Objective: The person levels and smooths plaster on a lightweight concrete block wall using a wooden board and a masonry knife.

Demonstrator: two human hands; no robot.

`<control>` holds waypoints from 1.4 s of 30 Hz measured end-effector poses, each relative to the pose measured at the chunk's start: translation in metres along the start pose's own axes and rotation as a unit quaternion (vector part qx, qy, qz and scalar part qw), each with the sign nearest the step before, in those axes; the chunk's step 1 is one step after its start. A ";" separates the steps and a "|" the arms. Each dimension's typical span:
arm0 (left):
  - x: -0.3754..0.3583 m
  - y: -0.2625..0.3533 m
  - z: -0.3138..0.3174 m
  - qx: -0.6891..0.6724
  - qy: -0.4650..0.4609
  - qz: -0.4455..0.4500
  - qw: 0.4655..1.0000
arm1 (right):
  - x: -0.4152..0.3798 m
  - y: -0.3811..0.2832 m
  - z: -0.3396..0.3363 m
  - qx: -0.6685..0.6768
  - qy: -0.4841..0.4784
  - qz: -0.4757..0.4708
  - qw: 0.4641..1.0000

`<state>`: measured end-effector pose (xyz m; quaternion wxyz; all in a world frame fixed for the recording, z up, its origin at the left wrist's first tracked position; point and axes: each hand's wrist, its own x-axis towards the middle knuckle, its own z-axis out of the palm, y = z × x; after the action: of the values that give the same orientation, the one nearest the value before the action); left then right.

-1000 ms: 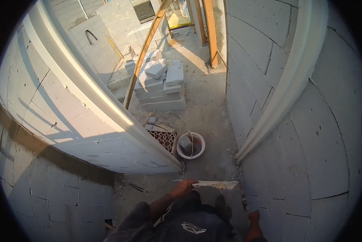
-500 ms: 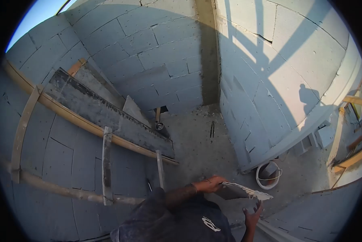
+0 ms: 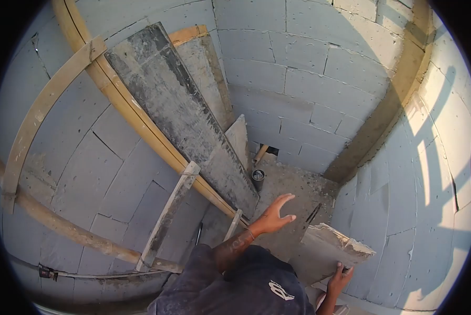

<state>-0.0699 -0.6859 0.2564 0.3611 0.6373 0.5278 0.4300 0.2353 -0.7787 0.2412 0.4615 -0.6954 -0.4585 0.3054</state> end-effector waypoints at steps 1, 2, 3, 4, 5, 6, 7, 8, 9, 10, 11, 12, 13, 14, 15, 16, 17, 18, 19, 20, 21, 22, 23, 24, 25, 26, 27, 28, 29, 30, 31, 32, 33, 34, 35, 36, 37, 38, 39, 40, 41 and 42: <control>0.015 -0.011 -0.022 -0.004 0.143 -0.040 0.989 | 0.017 -0.008 0.010 0.068 -0.025 -0.011 0.997; 0.029 -0.026 -0.045 -0.041 0.275 -0.075 0.958 | 0.034 -0.012 0.018 0.067 -0.035 -0.015 0.997; 0.041 -0.030 -0.070 -0.032 0.395 -0.086 0.914 | 0.051 -0.014 0.026 0.057 -0.040 -0.031 0.997; 0.050 -0.036 -0.094 0.019 0.461 -0.087 0.883 | 0.068 -0.017 0.036 0.048 -0.044 -0.047 0.997; 0.055 -0.041 -0.116 0.070 0.521 -0.091 0.846 | 0.082 -0.022 0.047 0.046 -0.052 -0.050 0.996; 0.060 -0.038 -0.133 0.087 0.568 -0.125 0.808 | 0.096 -0.029 0.058 0.053 -0.042 -0.064 0.996; 0.065 -0.036 -0.147 0.103 0.609 -0.159 0.770 | 0.111 -0.034 0.067 0.059 -0.027 -0.076 0.995; 0.070 -0.045 -0.158 0.114 0.634 -0.206 0.737 | 0.128 -0.038 0.076 0.051 -0.027 -0.074 0.996; 0.072 -0.055 -0.168 0.128 0.655 -0.254 0.700 | 0.146 -0.040 0.087 0.060 -0.037 -0.075 0.995; 0.075 -0.060 -0.172 0.130 0.653 -0.258 0.700 | 0.162 -0.042 0.098 0.070 -0.048 -0.077 0.993; 0.078 -0.062 -0.176 0.132 0.670 -0.293 0.669 | 0.175 -0.043 0.108 0.068 -0.053 -0.073 0.994; 0.081 -0.065 -0.182 0.135 0.689 -0.324 0.634 | 0.190 -0.046 0.120 0.072 -0.052 -0.055 0.995; 0.085 -0.072 -0.189 0.138 0.694 -0.325 0.628 | 0.207 -0.047 0.133 0.078 -0.053 -0.038 0.995; 0.087 -0.084 -0.195 0.107 0.734 -0.330 0.584 | 0.223 -0.045 0.147 0.080 -0.063 -0.038 0.994; 0.087 -0.096 -0.202 0.077 0.771 -0.333 0.537 | 0.239 -0.041 0.160 0.096 -0.077 -0.036 0.992; 0.087 -0.107 -0.211 0.117 0.786 -0.355 0.493 | 0.254 -0.042 0.170 0.110 -0.091 -0.034 0.989; 0.085 -0.114 -0.216 0.119 0.792 -0.356 0.482 | 0.270 -0.047 0.180 0.110 -0.105 -0.036 0.988; 0.085 -0.114 -0.220 0.082 0.827 -0.281 0.481 | 0.283 -0.055 0.189 0.114 -0.130 -0.045 0.984; 0.083 -0.115 -0.225 0.045 0.853 -0.202 0.479 | 0.295 -0.062 0.198 0.118 -0.152 -0.052 0.980; 0.077 -0.122 -0.233 0.048 0.857 -0.198 0.474 | 0.309 -0.067 0.207 0.122 -0.158 -0.053 0.978; 0.067 -0.134 -0.241 0.053 0.853 -0.207 0.475 | 0.325 -0.071 0.217 0.141 -0.186 -0.065 0.970; 0.070 -0.135 -0.246 0.058 0.850 -0.218 0.476 | 0.342 -0.075 0.227 0.158 -0.215 -0.077 0.961; 0.074 -0.140 -0.251 0.059 0.854 -0.217 0.468 | 0.357 -0.080 0.240 0.159 -0.222 -0.081 0.959; 0.079 -0.135 -0.252 0.071 0.864 -0.211 0.451 | 0.371 -0.086 0.253 0.170 -0.240 -0.096 0.951; 0.080 -0.131 -0.249 0.085 0.873 -0.211 0.432 | 0.382 -0.090 0.263 0.176 -0.260 -0.109 0.943; 0.083 -0.129 -0.249 0.111 0.880 -0.222 0.406 | 0.390 -0.094 0.274 0.164 -0.271 -0.106 0.943; 0.082 -0.132 -0.244 0.116 0.879 -0.236 0.399 | 0.398 -0.099 0.288 0.177 -0.284 -0.101 0.937; 0.082 -0.136 -0.241 0.150 0.888 -0.221 0.374 | 0.404 -0.104 0.301 0.192 -0.294 -0.094 0.932; 0.085 -0.140 -0.240 0.183 0.895 -0.205 0.352 | 0.407 -0.111 0.311 0.181 -0.297 -0.086 0.933; 0.098 -0.120 -0.232 0.170 0.890 -0.224 0.357 | 0.407 -0.117 0.319 0.165 -0.291 -0.094 0.938; 0.098 -0.119 -0.232 0.171 0.886 -0.235 0.362 | 0.407 -0.123 0.327 0.150 -0.281 -0.102 0.942; 0.095 -0.121 -0.232 0.144 0.884 -0.242 0.374 | 0.405 -0.124 0.333 0.149 -0.278 -0.107 0.943; 0.091 -0.120 -0.227 0.116 0.882 -0.247 0.385 | 0.401 -0.121 0.333 0.142 -0.271 -0.102 0.947; 0.090 -0.121 -0.226 0.165 0.872 -0.206 0.411 | 0.395 -0.121 0.331 0.110 -0.275 -0.112 0.949; 0.090 -0.125 -0.229 0.155 0.865 -0.211 0.427 | 0.389 -0.120 0.329 0.077 -0.274 -0.122 0.951; 0.084 -0.128 -0.229 0.135 0.866 -0.200 0.438 | 0.380 -0.117 0.328 0.050 -0.253 -0.133 0.957; 0.080 -0.129 -0.231 0.115 0.867 -0.187 0.448 | 0.370 -0.109 0.324 0.041 -0.236 -0.130 0.962; 0.081 -0.130 -0.234 0.096 0.866 -0.166 0.462 | 0.366 -0.100 0.326 0.034 -0.214 -0.142 0.966; 0.081 -0.133 -0.237 0.088 0.863 -0.164 0.469 | 0.366 -0.092 0.329 0.027 -0.197 -0.155 0.968; 0.080 -0.135 -0.239 0.084 0.865 -0.168 0.466 | 0.370 -0.081 0.334 0.035 -0.183 -0.154 0.970; 0.079 -0.136 -0.241 0.081 0.866 -0.172 0.462 | 0.375 -0.072 0.339 0.037 -0.179 -0.153 0.971; 0.080 -0.137 -0.242 0.086 0.870 -0.177 0.453 | 0.384 -0.065 0.344 0.023 -0.178 -0.165 0.970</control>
<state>-0.3384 -0.5813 0.2342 -0.2741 -0.1476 0.7027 0.6397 0.0716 -0.2908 0.1672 0.4325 -0.5338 -0.6342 0.3547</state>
